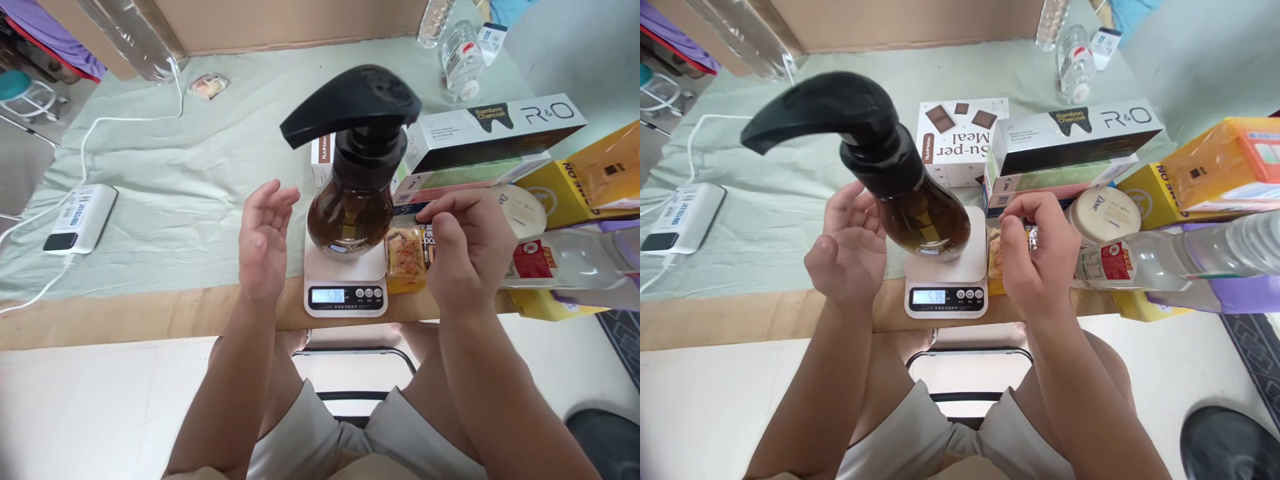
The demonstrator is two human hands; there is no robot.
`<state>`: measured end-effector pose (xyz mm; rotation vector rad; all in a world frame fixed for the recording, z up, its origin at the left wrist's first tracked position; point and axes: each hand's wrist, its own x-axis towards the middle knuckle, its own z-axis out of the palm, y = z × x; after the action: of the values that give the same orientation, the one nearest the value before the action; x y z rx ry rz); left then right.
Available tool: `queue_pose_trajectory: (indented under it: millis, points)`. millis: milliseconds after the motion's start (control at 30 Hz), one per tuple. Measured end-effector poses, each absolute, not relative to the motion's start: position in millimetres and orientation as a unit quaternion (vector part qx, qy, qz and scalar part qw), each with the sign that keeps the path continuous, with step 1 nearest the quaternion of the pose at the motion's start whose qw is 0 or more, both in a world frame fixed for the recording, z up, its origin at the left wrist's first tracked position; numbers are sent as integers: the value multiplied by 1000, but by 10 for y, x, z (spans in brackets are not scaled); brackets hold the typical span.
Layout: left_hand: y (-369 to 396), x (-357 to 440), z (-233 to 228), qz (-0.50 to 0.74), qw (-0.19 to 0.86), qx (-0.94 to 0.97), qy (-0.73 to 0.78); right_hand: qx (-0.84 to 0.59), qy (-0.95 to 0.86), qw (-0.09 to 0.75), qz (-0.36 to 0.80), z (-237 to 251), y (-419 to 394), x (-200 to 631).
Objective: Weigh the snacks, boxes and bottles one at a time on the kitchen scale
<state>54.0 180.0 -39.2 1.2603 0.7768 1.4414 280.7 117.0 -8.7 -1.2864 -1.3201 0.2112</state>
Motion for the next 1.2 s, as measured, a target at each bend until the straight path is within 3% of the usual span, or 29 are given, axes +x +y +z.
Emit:
queue_pose_trajectory:
  millis: [300,600,967,1200]
  points:
    - [1822,478,-456,588,540,534,277,-536,-587,591,138,-149,1170,2724]
    - [1839,504,-480,559,562,559,244,-454,-614,566,311,-137,1170,2558]
    - [1847,452,-409,560,571,539,266,-442,-618,556,336,-148,1269,2497]
    - [1797,284,-273,587,567,479,324,-514,-578,559,299,-306,1245,2495]
